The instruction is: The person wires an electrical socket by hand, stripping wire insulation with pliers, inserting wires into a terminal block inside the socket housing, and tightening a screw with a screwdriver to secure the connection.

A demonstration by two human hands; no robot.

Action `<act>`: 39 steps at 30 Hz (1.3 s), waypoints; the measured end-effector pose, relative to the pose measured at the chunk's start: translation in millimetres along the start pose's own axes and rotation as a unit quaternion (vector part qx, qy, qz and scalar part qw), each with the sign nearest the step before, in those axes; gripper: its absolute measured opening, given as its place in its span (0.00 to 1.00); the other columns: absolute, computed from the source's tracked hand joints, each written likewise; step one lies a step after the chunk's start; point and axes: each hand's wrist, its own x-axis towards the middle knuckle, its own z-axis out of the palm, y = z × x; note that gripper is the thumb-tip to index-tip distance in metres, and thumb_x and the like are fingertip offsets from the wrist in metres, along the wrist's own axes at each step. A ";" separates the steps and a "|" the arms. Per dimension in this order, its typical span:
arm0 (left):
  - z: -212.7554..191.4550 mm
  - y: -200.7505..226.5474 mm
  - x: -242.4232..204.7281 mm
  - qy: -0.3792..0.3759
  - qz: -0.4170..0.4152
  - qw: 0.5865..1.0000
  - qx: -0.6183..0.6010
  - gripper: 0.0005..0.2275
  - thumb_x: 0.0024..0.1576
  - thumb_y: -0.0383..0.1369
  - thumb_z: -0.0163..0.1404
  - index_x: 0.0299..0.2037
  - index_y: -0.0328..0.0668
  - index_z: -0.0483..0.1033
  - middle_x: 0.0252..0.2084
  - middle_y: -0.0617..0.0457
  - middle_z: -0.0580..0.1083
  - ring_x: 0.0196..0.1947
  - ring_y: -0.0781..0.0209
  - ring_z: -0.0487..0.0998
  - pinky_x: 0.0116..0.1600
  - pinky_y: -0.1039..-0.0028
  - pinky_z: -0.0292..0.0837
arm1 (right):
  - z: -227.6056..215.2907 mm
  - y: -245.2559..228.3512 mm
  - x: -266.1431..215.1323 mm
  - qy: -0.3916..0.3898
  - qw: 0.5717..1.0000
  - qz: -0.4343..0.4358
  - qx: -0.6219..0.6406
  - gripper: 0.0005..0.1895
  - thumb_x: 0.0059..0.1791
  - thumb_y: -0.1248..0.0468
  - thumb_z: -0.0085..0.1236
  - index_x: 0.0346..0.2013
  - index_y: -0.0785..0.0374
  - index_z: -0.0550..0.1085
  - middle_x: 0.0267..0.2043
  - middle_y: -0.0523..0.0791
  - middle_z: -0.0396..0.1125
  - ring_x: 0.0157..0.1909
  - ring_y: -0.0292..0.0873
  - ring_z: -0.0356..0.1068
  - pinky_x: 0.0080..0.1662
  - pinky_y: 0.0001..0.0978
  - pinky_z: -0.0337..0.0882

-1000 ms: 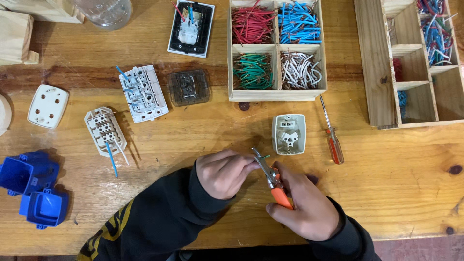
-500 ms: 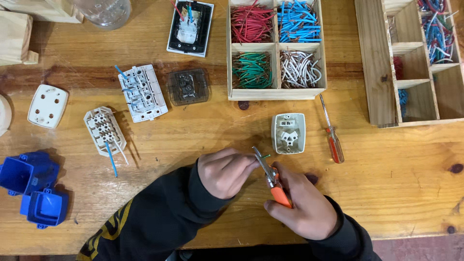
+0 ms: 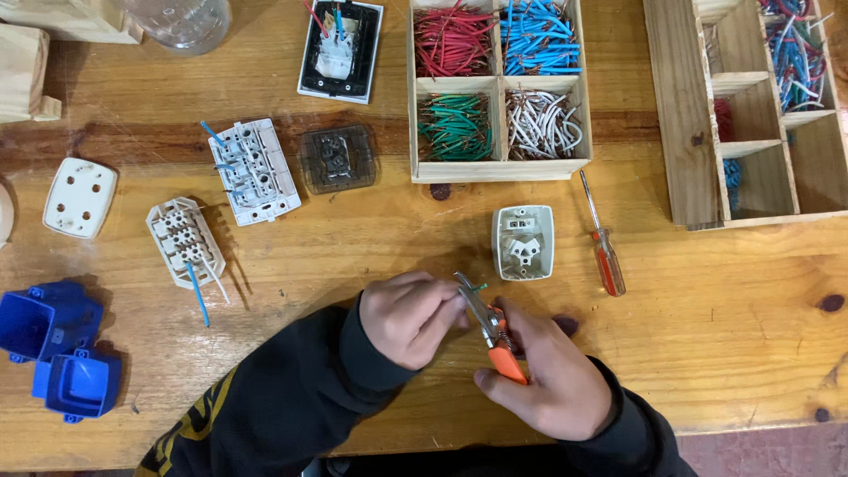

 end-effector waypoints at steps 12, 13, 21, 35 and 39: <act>13.9 -16.5 -14.7 -0.018 -0.035 0.999 0.022 0.06 0.65 0.30 0.49 0.38 0.39 0.77 0.34 0.48 0.80 0.29 0.51 0.80 0.38 0.65 0.76 | -5.4 -0.3 0.7 -0.016 0.998 -0.005 0.056 0.16 0.43 0.65 0.62 0.25 0.55 0.60 0.23 0.36 0.49 0.25 0.36 0.51 0.33 0.36 0.56; 11.6 -13.2 -12.1 -0.018 -0.036 0.999 0.022 0.06 0.65 0.30 0.49 0.38 0.39 0.77 0.34 0.48 0.80 0.29 0.51 0.80 0.38 0.65 0.76 | -4.4 0.5 0.2 -0.016 0.998 -0.004 0.056 0.16 0.43 0.65 0.62 0.25 0.55 0.60 0.23 0.36 0.49 0.25 0.36 0.51 0.33 0.36 0.56; 9.3 -3.0 -9.2 -0.005 -0.027 1.000 -0.010 0.12 0.67 0.29 0.43 0.31 0.38 0.75 0.28 0.52 0.77 0.24 0.53 0.78 0.33 0.67 0.75 | -1.8 2.4 1.9 -0.053 0.982 -0.017 0.180 0.14 0.45 0.68 0.59 0.27 0.57 0.60 0.26 0.38 0.50 0.28 0.37 0.48 0.34 0.34 0.54; 18.3 -22.6 -21.9 -0.099 -0.424 0.743 -0.508 0.14 0.65 0.36 0.47 0.41 0.28 0.78 0.22 0.45 0.74 0.18 0.65 0.73 0.16 0.79 0.72 | -3.2 5.3 2.7 -0.054 0.987 -0.011 0.151 0.14 0.43 0.66 0.60 0.27 0.57 0.61 0.26 0.38 0.52 0.29 0.37 0.50 0.34 0.34 0.56; 21.8 -22.1 -21.8 -0.099 -0.435 0.737 -0.508 0.14 0.65 0.38 0.46 0.38 0.31 0.77 0.18 0.47 0.68 0.15 0.66 0.65 0.13 0.78 0.66 | -0.7 12.4 1.8 -0.054 0.989 -0.005 0.138 0.13 0.43 0.65 0.61 0.27 0.57 0.62 0.25 0.37 0.52 0.28 0.37 0.51 0.33 0.35 0.56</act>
